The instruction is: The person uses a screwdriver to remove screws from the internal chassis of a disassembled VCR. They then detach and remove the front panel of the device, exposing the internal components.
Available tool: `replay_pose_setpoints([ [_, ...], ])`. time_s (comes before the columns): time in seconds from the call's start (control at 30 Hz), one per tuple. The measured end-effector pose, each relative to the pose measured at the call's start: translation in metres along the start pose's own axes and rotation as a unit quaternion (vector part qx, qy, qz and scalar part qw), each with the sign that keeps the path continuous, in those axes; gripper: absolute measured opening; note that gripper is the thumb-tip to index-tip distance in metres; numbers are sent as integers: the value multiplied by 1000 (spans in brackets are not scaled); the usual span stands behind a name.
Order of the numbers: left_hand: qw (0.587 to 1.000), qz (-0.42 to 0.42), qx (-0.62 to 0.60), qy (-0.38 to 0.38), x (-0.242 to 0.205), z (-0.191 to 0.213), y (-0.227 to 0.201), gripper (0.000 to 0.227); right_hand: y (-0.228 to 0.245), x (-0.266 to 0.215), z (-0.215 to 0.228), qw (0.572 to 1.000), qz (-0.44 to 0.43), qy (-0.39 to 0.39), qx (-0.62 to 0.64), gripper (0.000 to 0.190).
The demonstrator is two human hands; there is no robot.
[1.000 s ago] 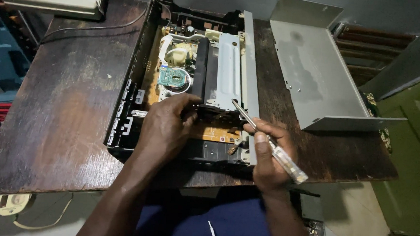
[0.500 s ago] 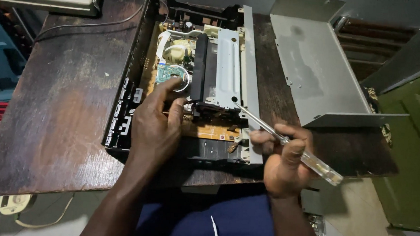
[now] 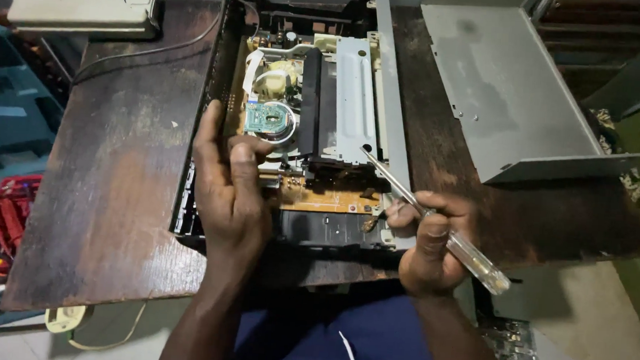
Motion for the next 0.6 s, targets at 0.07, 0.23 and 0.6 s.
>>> replay_pose_setpoints([
  [0.07, 1000, -5, -20, -9, -1, -1, 4, 56, 3, -1, -3, 1000, 15, -7, -19, 33],
  [0.23, 996, -30, -72, -41, -10, -3, 16, 54, 3, -10, 0, 998, 43, -7, -53, 27],
  [0.6, 994, 20, 95, 44, -3, -7, 4, 26, 12, -8, -15, 995, 20, 8, -101, 24],
])
Point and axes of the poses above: each hand's wrist, its own x-axis towards the middle knuckle, its own z-axis out of the back of the hand, y = z × x, the point moved 6 cm from there along x, towards the middle knuckle, and after that the axes turned 3 degrees about y, right-handed, at the moved point
